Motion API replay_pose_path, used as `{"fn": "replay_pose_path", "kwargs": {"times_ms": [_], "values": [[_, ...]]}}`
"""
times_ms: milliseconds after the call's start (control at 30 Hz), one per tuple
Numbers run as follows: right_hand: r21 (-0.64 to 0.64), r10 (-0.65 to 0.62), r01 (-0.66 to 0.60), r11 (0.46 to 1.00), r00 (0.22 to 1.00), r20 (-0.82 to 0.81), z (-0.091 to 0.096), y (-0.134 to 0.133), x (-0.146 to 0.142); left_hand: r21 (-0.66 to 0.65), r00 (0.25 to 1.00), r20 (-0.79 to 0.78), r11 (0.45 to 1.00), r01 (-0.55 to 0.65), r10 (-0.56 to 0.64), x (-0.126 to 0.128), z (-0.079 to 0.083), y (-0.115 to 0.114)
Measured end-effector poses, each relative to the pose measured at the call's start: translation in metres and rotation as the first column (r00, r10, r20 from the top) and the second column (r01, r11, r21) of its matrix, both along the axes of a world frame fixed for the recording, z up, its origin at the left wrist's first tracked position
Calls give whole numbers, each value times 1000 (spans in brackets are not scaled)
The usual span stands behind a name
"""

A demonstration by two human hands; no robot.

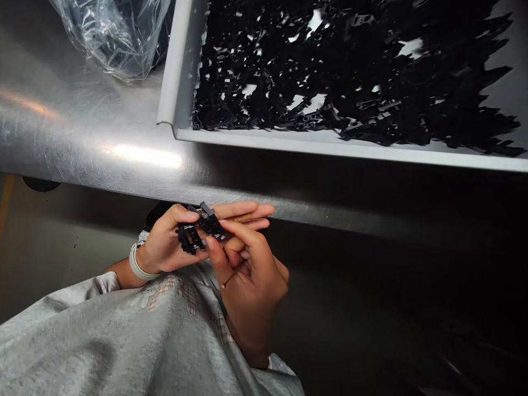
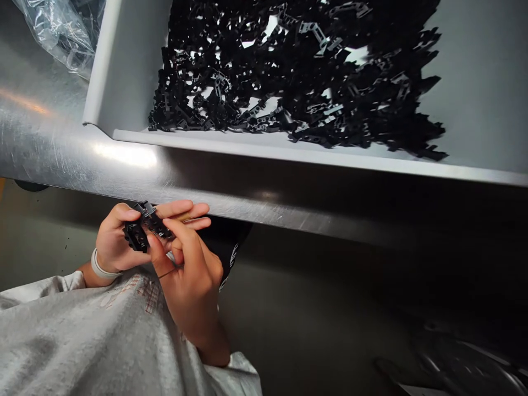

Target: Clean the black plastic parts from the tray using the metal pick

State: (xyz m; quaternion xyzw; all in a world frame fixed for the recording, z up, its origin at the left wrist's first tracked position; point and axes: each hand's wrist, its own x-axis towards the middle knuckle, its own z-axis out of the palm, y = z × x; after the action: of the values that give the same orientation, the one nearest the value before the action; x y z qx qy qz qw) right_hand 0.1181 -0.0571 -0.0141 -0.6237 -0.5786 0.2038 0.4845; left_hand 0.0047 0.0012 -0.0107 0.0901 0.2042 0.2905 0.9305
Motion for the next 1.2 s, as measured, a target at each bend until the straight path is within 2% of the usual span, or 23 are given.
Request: {"fn": "replay_pose_path", "kwargs": {"times_ms": [167, 300, 433, 533, 700, 867, 1000, 1200], "values": [[-36, 27, -29, 999, 998, -54, -3, 0, 0, 14, 1000, -16, 1000, -12, 12, 1, 1, 1], [-33, 32, -34, 999, 998, -58, 0, -1, 1, -24, 1000, -22, 1000, -19, 18, 4, 3, 2], [-14, 2, -1, 1000, 999, 35, 1, -2, 1, -73, 998, -30, 996, -49, 47, 5, 5, 1], [52, -22, 16, 999, 993, 118, 0, -2, 0, -86, 997, -36, 994, -69, 66, 4, 5, -1], [82, -3, -15, 996, 976, 217, -2, -5, 0, -81, 998, -41, 995, -56, 53, 0, 4, -2], [35, 40, -43, 998, 996, 83, -1, -4, 1, -125, 999, -2, 991, -38, 38, -1, 5, 0], [41, 1, -1, 999, 1000, -11, 2, -5, 4, -168, 1000, -6, 986, -18, 17, 1, 6, 1], [76, -117, 112, 991, 991, 59, 2, -4, 5, -160, 1000, 18, 987, -14, 17, -2, 2, -2]]}}
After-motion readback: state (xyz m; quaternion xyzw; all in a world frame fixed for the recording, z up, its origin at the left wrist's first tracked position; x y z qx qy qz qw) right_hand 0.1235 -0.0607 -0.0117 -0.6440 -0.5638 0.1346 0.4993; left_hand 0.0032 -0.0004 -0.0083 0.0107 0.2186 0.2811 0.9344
